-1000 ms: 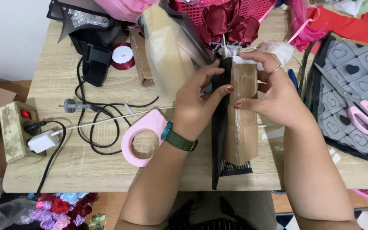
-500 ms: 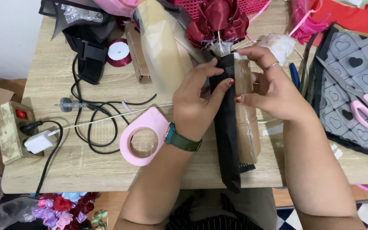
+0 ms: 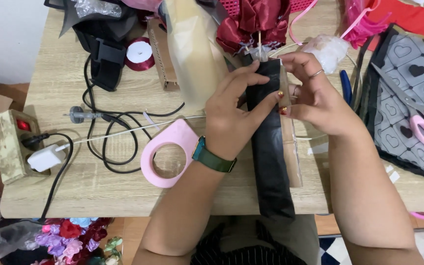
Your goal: Wrapping a small item in black paper, securing it with tape, and placing it into a cardboard box.
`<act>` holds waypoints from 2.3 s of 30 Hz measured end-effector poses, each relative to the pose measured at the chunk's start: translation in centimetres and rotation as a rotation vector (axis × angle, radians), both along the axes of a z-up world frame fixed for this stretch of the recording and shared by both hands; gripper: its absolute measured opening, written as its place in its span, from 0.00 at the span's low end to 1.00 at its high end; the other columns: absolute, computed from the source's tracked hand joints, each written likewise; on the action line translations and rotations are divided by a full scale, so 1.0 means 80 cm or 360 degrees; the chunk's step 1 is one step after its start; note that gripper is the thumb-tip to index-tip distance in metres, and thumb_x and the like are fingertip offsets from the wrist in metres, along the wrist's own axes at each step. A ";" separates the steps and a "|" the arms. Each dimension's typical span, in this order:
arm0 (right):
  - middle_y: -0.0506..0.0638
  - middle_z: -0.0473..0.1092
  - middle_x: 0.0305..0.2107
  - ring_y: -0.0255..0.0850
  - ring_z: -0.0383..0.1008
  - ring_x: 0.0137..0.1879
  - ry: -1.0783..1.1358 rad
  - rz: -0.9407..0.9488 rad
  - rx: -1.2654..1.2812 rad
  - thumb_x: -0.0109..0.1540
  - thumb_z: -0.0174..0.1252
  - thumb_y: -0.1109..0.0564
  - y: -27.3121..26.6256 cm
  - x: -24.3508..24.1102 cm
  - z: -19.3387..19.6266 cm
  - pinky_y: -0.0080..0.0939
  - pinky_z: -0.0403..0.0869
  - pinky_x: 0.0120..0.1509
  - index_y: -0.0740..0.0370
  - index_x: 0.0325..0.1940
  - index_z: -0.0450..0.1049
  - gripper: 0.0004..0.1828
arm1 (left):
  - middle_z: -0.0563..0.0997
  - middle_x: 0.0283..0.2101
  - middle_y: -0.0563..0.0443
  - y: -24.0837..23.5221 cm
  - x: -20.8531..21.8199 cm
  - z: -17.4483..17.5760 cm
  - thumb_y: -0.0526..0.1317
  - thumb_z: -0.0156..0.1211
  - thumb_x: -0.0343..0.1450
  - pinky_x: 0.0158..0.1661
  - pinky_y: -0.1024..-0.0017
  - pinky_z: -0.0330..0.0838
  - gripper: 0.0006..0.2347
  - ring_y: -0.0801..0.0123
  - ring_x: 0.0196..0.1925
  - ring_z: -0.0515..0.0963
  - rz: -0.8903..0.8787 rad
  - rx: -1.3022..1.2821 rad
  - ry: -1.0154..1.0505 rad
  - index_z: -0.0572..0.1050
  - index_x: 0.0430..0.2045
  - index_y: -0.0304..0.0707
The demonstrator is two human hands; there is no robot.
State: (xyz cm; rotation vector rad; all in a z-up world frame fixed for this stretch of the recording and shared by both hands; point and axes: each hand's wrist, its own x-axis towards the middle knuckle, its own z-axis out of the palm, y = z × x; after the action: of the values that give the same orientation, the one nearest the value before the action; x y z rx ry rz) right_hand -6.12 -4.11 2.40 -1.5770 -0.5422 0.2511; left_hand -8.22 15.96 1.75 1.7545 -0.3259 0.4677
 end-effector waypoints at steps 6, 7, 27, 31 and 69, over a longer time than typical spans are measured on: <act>0.58 0.63 0.62 0.48 0.66 0.69 -0.0573 -0.0331 -0.0581 0.62 0.56 0.65 0.015 -0.012 0.017 0.49 0.71 0.72 0.65 0.69 0.58 0.30 | 0.83 0.54 0.49 -0.002 0.005 -0.012 0.38 0.69 0.69 0.28 0.82 0.73 0.02 0.79 0.46 0.84 0.0040 0.0060 -0.0162 0.81 0.28 0.46; 0.58 0.63 0.62 0.48 0.66 0.69 -0.0573 -0.0330 -0.0579 0.62 0.56 0.65 0.014 -0.011 0.013 0.49 0.71 0.72 0.65 0.69 0.58 0.30 | 0.83 0.54 0.49 -0.001 0.004 -0.012 0.38 0.69 0.69 0.28 0.82 0.73 0.02 0.79 0.46 0.84 0.0041 0.0062 -0.0162 0.81 0.28 0.46; 0.57 0.76 0.50 0.47 0.78 0.60 -0.0891 -0.0711 -0.0623 0.65 0.59 0.68 0.023 -0.024 0.011 0.44 0.75 0.69 0.63 0.61 0.70 0.19 | 0.80 0.56 0.54 -0.001 -0.001 -0.004 0.37 0.65 0.72 0.24 0.82 0.70 0.02 0.80 0.27 0.78 0.0020 0.0160 -0.0203 0.80 0.30 0.43; 0.57 0.73 0.52 0.43 0.72 0.57 -0.0730 -0.0638 -0.0467 0.66 0.59 0.69 0.017 -0.022 0.015 0.42 0.75 0.68 0.66 0.57 0.70 0.15 | 0.79 0.57 0.55 -0.002 0.002 -0.015 0.37 0.69 0.70 0.30 0.82 0.76 0.02 0.76 0.50 0.84 0.0023 0.0169 -0.0260 0.82 0.31 0.45; 0.56 0.72 0.47 0.50 0.74 0.55 -0.1102 -0.0691 -0.1215 0.62 0.56 0.67 0.014 -0.035 0.022 0.46 0.71 0.57 0.69 0.50 0.74 0.12 | 0.78 0.51 0.51 -0.022 0.008 -0.037 0.42 0.72 0.66 0.52 0.65 0.80 0.10 0.61 0.53 0.83 0.0252 0.0375 -0.0378 0.78 0.35 0.41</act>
State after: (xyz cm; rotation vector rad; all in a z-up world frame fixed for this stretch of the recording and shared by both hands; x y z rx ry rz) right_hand -8.93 -3.02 4.14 -2.4952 -0.6466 -0.5027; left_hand -7.59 14.22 -1.18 1.9657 -0.4253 0.7817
